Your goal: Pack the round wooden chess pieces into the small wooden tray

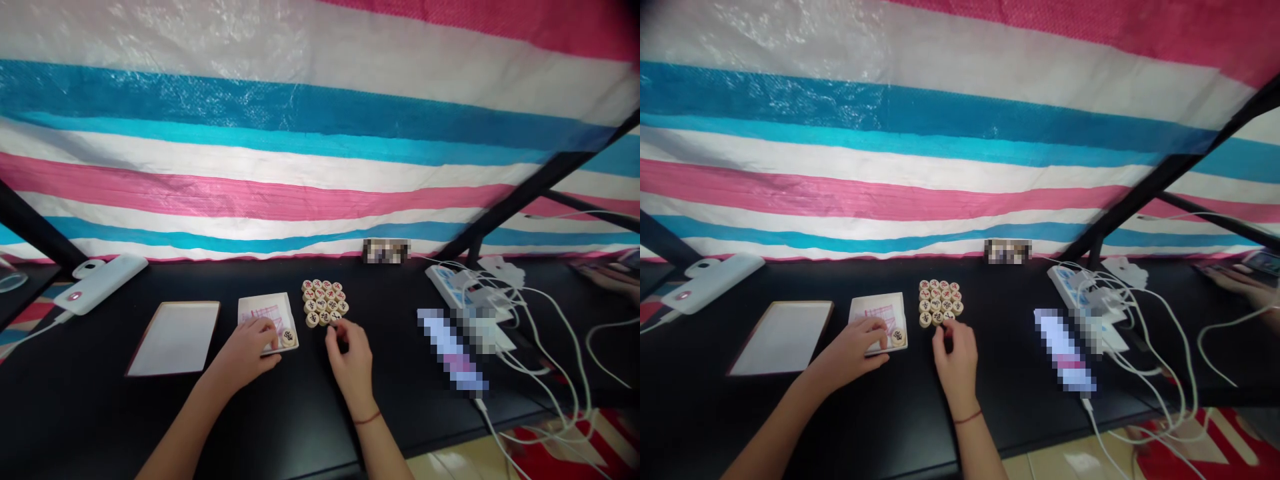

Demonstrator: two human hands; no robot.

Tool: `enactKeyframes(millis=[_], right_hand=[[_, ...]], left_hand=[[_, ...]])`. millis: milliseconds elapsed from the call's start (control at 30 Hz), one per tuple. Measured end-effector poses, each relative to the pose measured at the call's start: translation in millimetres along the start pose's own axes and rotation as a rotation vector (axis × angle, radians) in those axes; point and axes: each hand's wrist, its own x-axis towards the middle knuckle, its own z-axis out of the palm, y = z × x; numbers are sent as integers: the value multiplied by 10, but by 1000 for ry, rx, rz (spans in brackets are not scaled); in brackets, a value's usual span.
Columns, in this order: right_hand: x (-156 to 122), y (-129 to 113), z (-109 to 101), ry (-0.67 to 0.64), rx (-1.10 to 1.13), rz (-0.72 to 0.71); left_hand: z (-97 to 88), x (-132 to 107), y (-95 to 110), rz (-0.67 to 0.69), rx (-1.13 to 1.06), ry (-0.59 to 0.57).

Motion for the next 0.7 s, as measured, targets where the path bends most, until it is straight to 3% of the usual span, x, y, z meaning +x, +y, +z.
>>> enactKeyframes(millis=[133, 233, 400, 700], right_hand=[[-52, -232, 28, -323, 84, -123], [-52, -331, 55, -463, 61, -177], [-32, -356, 70, -521, 33, -212], [-66, -323, 94, -515, 37, -203]], left_hand=[[30, 20, 23, -43, -55, 71], [92, 36, 36, 9, -90, 99], [159, 59, 73, 53, -137, 40], [150, 79, 143, 30, -118, 82]])
